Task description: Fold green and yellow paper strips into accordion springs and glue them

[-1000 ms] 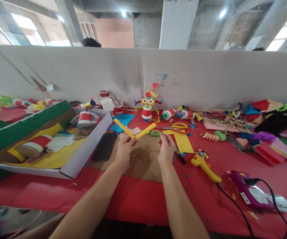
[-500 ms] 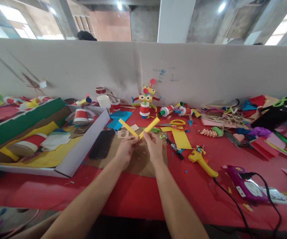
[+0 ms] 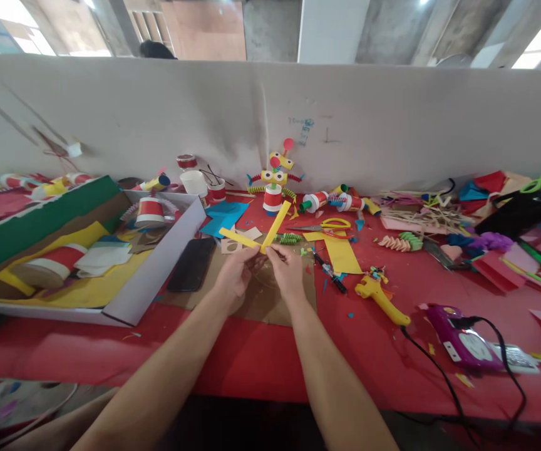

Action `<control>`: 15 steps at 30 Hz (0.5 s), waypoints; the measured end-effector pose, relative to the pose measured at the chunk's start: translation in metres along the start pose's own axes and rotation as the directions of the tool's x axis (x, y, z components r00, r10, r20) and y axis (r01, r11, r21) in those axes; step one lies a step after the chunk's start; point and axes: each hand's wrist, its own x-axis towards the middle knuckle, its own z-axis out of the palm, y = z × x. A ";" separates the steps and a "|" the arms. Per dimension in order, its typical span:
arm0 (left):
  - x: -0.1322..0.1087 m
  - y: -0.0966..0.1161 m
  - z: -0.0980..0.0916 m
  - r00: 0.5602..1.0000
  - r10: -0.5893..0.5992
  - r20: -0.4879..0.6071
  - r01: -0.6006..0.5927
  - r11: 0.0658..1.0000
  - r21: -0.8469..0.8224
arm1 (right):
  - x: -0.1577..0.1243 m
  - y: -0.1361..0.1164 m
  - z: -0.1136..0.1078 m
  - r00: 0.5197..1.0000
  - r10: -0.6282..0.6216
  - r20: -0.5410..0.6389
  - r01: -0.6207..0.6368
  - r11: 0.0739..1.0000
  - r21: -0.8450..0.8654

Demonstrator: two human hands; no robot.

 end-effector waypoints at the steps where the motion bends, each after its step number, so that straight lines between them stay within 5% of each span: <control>1: 0.000 0.000 0.000 1.000 0.011 0.005 -0.011 1.000 0.012 | 0.000 0.000 0.000 1.000 -0.009 0.004 0.009 1.000 -0.015; 11: 0.001 -0.006 0.001 0.985 0.172 0.020 -0.172 0.953 0.251 | 0.000 -0.007 -0.004 0.999 0.030 -0.027 -0.031 0.997 -0.073; 15: 0.001 -0.007 0.003 0.986 0.169 0.010 -0.167 0.962 0.217 | 0.000 -0.010 -0.004 0.999 -0.019 -0.038 0.014 0.992 -0.122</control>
